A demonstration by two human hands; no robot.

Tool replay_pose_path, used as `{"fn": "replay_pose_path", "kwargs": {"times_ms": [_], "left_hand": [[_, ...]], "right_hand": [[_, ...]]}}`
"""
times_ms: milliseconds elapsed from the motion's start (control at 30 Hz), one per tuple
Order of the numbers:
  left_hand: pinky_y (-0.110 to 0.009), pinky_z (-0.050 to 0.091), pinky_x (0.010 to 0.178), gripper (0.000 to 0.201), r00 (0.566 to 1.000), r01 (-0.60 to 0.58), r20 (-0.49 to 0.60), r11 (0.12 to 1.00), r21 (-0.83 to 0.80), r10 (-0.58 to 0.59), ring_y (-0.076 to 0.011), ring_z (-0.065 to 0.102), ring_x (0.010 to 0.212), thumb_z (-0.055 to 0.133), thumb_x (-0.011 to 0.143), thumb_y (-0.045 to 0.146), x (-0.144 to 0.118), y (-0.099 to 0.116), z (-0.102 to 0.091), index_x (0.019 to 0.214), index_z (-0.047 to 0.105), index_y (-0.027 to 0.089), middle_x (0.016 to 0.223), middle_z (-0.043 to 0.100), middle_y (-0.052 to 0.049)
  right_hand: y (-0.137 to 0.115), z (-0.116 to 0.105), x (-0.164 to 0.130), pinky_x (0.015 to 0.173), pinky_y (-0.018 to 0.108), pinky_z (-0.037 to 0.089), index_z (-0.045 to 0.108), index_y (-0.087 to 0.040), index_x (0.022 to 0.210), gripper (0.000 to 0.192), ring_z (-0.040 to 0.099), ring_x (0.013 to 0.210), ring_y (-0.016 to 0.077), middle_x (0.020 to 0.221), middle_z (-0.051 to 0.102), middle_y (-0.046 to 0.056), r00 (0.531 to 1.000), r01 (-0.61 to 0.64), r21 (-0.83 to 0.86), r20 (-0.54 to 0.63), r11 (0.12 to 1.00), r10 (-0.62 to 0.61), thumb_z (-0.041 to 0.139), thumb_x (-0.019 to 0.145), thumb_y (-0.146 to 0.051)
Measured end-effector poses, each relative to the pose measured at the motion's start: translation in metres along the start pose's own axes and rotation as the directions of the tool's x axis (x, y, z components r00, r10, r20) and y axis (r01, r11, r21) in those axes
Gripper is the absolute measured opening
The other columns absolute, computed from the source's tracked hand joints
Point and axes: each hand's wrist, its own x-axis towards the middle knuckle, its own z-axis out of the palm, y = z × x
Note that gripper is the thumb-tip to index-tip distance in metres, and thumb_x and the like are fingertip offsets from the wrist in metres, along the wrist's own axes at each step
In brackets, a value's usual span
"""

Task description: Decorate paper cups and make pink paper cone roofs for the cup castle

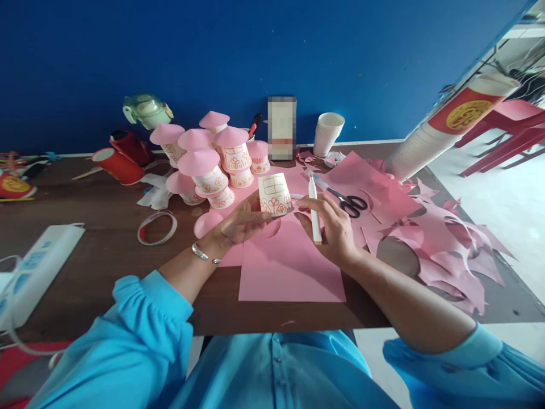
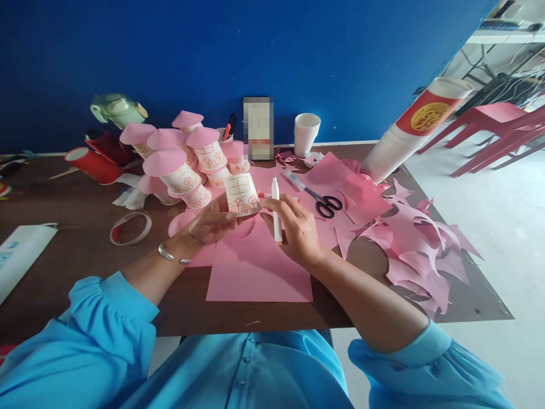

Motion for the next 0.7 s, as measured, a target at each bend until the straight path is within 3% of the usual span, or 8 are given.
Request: {"fn": "replay_pose_path", "kwargs": {"times_ms": [200, 367, 567, 700], "left_hand": [[-0.049, 0.049, 0.115, 0.058, 0.998, 0.057, 0.021, 0.997, 0.043, -0.058, -0.0363, 0.066, 0.131, 0.087, 0.080, 0.039, -0.0006, 0.0032, 0.0026, 0.133, 0.072, 0.022, 0.133, 0.073, -0.013], [-0.048, 0.051, 0.111, 0.060, 0.997, 0.062, 0.040, 0.997, 0.042, -0.063, -0.0359, 0.067, 0.128, 0.086, 0.081, 0.038, -0.0007, 0.0026, 0.0007, 0.137, 0.070, 0.024, 0.136, 0.072, -0.014], [-0.041, 0.052, 0.105, 0.056, 0.996, 0.067, 0.051, 0.997, 0.030, -0.069, -0.0304, 0.069, 0.123, 0.085, 0.083, 0.034, -0.0017, 0.0030, -0.0003, 0.137, 0.070, 0.025, 0.134, 0.073, -0.012], [-0.043, 0.050, 0.107, 0.053, 0.998, -0.006, 0.070, 0.997, 0.073, 0.001, -0.0309, 0.067, 0.124, 0.085, 0.083, 0.036, -0.0010, -0.0019, -0.0020, 0.132, 0.070, 0.023, 0.130, 0.074, -0.012]], "right_hand": [[0.0000, 0.0003, 0.0008, 0.067, 0.031, 0.056, 0.070, -0.026, 0.110, 0.017, 0.068, 0.075, 0.0185, 0.089, 0.071, 0.004, 1.000, 0.014, 0.027, 0.012, 1.000, -0.014, 0.061, 0.101, -0.014], [0.0010, 0.0009, 0.0005, 0.061, 0.029, 0.049, 0.070, -0.025, 0.103, 0.014, 0.058, 0.065, 0.0158, 0.078, 0.061, 0.000, 0.998, 0.056, -0.052, -0.006, 0.997, -0.056, 0.061, 0.101, -0.015], [0.0024, -0.0004, 0.0005, 0.061, 0.027, 0.045, 0.068, -0.024, 0.103, 0.013, 0.055, 0.065, 0.0147, 0.078, 0.058, 0.000, 0.994, 0.105, -0.085, -0.005, 0.991, -0.105, 0.061, 0.101, -0.013], [0.0035, -0.0017, -0.0005, 0.063, 0.028, 0.046, 0.066, -0.023, 0.106, 0.010, 0.059, 0.069, 0.0158, 0.081, 0.062, 0.001, 0.988, 0.153, -0.140, 0.026, 0.978, -0.151, 0.062, 0.102, -0.016]]}}
